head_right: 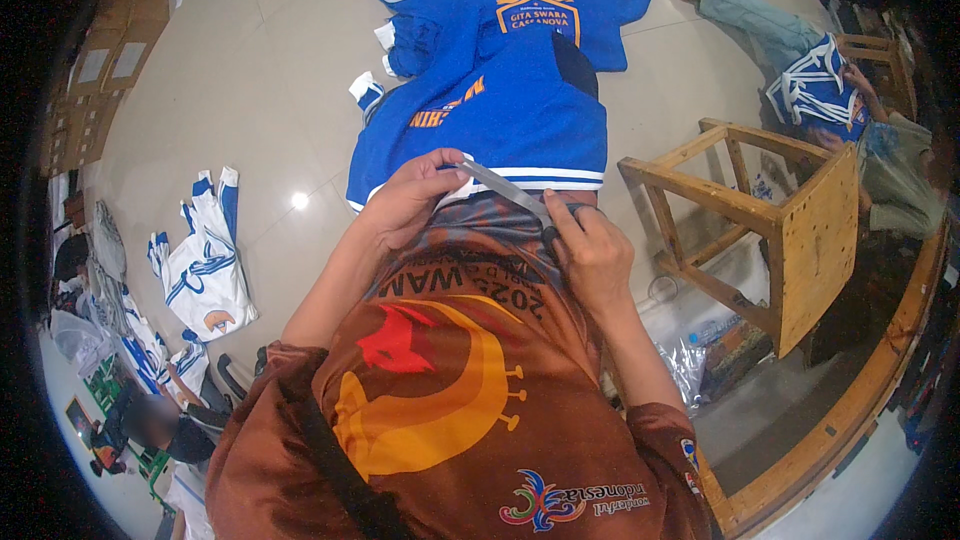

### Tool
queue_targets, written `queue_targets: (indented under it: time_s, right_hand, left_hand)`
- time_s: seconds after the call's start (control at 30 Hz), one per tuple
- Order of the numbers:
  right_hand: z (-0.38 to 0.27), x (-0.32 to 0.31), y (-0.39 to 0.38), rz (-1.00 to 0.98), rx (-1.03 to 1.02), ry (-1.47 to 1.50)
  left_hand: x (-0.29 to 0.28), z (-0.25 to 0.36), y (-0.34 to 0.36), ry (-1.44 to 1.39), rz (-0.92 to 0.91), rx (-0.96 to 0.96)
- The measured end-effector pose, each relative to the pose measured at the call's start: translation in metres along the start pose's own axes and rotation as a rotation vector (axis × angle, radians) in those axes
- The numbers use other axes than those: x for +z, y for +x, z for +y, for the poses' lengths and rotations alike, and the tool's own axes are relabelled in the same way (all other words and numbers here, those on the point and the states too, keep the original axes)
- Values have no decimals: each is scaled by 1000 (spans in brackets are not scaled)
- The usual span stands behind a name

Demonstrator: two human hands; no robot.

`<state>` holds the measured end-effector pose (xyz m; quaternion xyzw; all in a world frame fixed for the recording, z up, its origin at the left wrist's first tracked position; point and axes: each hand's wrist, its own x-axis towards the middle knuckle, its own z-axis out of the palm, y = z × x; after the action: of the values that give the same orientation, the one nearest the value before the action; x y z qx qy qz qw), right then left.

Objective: The person uses scissors to trim white fabric strips and loose threads from the edges of a blue and white sports jersey. They work on the collar and sleeve cuffs, then fold the garment.

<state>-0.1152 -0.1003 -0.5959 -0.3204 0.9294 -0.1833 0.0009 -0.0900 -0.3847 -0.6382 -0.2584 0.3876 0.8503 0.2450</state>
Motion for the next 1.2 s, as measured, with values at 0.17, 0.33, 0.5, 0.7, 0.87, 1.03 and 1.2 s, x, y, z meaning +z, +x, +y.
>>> queue_targets:
  time_s: [0.17, 0.33, 0.5, 0.7, 0.87, 1.03, 1.2]
  right_hand:
    - [1, -2, -1, -2, 5, 6]
    - [25, 2, -10, 138, 176, 242]
    - [50, 14, -17, 444, 747, 1105]
    - [37, 5, -20, 250, 762, 1021]
    - [14, 4, -4, 274, 708, 1094]
    - [14, -1, 13, 356, 702, 1194]
    - [6, 13, 38, 230, 457, 883]
  left_hand:
    - [-2, -3, 2, -7, -1, 8]
    - [3, -4, 2, 23, 44, 9]
    - [24, -2, -1, 241, 115, 56]
    - [6, -24, 18, 266, 159, 181]
    - [-7, -17, 4, 446, 304, 366]
    - [-58, -7, -25, 765, 667, 563]
    - [-82, -14, -55, 966, 617, 579]
